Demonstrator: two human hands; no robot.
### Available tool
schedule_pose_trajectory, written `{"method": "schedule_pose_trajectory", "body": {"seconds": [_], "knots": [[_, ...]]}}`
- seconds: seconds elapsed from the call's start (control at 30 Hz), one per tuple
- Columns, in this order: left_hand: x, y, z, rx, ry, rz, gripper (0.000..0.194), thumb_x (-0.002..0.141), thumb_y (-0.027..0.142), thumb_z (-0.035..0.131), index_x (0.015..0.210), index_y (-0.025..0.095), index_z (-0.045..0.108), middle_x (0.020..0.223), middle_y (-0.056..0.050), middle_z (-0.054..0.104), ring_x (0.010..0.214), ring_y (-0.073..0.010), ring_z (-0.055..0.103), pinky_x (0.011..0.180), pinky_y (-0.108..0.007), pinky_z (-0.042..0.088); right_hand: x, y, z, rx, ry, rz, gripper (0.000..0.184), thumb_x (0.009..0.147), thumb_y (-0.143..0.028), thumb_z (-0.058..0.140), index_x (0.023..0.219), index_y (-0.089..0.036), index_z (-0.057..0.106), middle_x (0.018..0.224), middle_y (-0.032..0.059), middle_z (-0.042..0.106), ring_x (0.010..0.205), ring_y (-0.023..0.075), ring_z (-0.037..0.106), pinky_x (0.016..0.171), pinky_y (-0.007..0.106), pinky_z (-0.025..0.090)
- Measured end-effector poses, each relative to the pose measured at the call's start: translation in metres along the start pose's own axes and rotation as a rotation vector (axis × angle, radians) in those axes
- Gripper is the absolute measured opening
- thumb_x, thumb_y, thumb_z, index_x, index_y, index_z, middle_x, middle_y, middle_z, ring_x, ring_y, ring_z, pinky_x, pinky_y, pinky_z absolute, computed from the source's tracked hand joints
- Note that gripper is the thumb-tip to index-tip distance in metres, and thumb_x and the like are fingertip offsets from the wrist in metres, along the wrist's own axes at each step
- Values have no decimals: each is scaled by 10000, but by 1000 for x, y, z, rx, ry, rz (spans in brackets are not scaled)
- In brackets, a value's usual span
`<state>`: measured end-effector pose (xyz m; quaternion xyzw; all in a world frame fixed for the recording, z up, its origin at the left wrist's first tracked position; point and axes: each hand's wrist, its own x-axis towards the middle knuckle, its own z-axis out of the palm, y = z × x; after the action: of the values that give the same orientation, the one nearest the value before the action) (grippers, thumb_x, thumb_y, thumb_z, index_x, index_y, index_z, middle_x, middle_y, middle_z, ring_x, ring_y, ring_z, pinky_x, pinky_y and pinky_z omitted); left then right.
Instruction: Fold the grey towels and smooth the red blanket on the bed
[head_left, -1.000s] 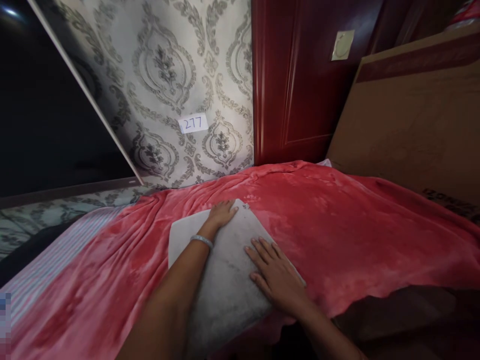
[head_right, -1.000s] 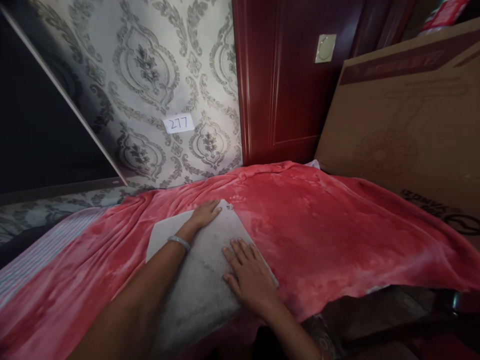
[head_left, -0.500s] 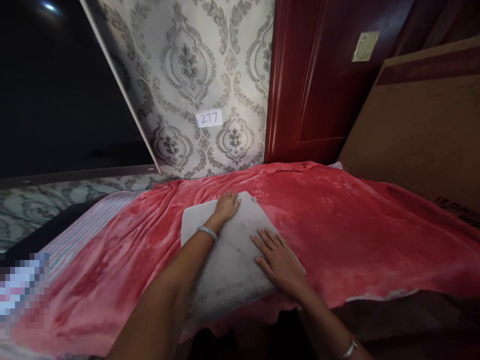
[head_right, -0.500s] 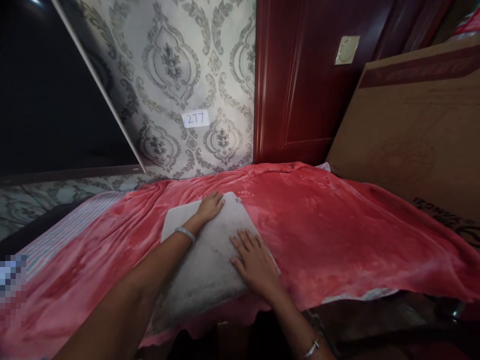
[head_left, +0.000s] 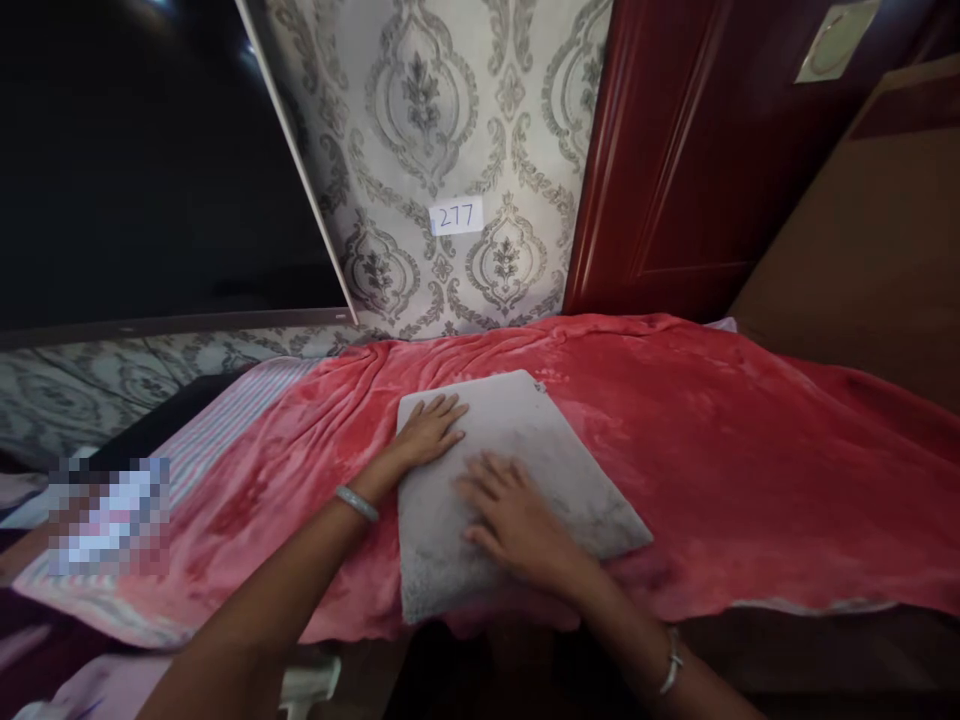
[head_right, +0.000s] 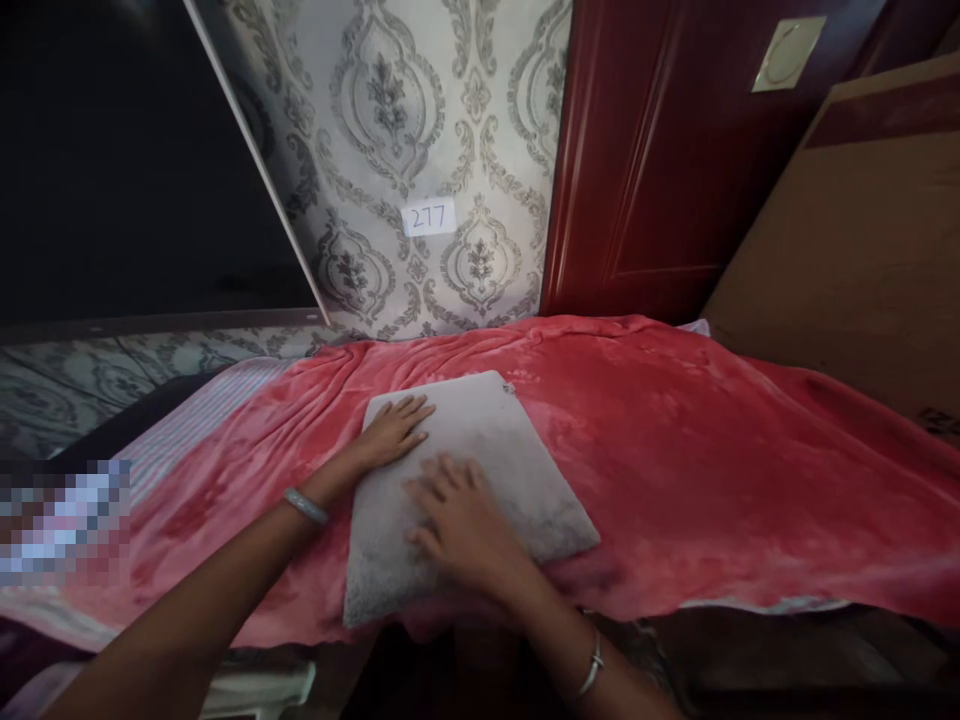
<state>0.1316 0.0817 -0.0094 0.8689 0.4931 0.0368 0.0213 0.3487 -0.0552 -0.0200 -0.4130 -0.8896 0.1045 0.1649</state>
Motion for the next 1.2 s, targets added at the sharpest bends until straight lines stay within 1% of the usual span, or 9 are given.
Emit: {"method": "schedule_pose_trajectory", "body": {"seconds": [0.17, 0.43, 0.57, 0.73, 0.87, 0.97, 1.03, 1.13, 1.2], "knots": [[-3, 2, 14, 30, 108, -22, 568, 1017, 465, 334, 1557, 290, 331, 1653, -60, 266, 1533, -264, 202, 1233, -546, 185, 0, -16, 21, 6, -80, -74, 594, 979, -512, 533, 1534, -341, 407, 1635, 34, 288, 1515, 313, 153, 1213, 594, 83], [2, 5, 14, 49, 138, -231, 617, 1011, 521, 315, 1555, 230, 348, 1620, -121, 331, 1508, -308, 270, 1218, -575, 196, -4, -9, 25, -20, -46, -90, 555, 999, -498, 500, 1530, -367, 404, 1630, 15, 301, 1518, 292, 146, 1209, 594, 111], [5, -9, 14, 39, 116, -215, 626, 999, 553, 333, 1551, 258, 357, 1623, -111, 329, 1503, -319, 277, 1211, -576, 202, -4, -12, 23, -38, -43, -89, 554, 993, -487, 517, 1525, -368, 414, 1629, 14, 304, 1513, 296, 169, 1206, 593, 142], [7, -34, 11, -38, 96, -282, 593, 1013, 510, 312, 1535, 240, 390, 1617, -105, 345, 1508, -296, 269, 1209, -531, 239, -5, -13, 22, -65, -31, -92, 555, 983, -467, 540, 1517, -367, 426, 1623, 11, 316, 1509, 292, 184, 1205, 591, 158], [6, -36, 5, -63, 67, -303, 591, 1012, 507, 323, 1542, 249, 373, 1628, -96, 322, 1515, -292, 252, 1213, -534, 231, -5, -12, 21, -65, -30, -88, 545, 982, -466, 543, 1507, -359, 446, 1613, 17, 338, 1502, 307, 209, 1198, 600, 174], [-11, -24, -1, -50, 88, -272, 606, 1007, 505, 349, 1558, 252, 333, 1658, -102, 239, 1534, -301, 188, 1222, -578, 169, -4, -18, 16, -51, -39, -72, 534, 989, -451, 544, 1502, -327, 461, 1606, 49, 350, 1498, 305, 228, 1201, 598, 166], [-33, -12, -3, -51, 90, -174, 603, 1006, 500, 362, 1557, 256, 335, 1668, -96, 207, 1544, -292, 146, 1232, -581, 120, -3, -27, 14, -20, -42, -96, 533, 1000, -435, 536, 1509, -300, 453, 1609, 77, 340, 1501, 287, 226, 1209, 579, 160], [-72, 9, 1, -113, 13, -26, 561, 1017, 488, 339, 1543, 292, 364, 1668, -56, 221, 1548, -245, 142, 1246, -539, 122, -2, -46, 18, 60, -65, -230, 497, 996, -435, 553, 1473, -307, 491, 1598, 60, 363, 1495, 247, 238, 1219, 500, 194], [-94, 18, 7, -157, -28, -3, 539, 1027, 467, 318, 1545, 326, 349, 1669, -25, 218, 1549, -218, 137, 1251, -527, 121, -2, -56, 25, 92, -77, -304, 460, 974, -428, 598, 1418, -317, 546, 1553, 39, 430, 1475, 237, 272, 1214, 461, 221]]}}
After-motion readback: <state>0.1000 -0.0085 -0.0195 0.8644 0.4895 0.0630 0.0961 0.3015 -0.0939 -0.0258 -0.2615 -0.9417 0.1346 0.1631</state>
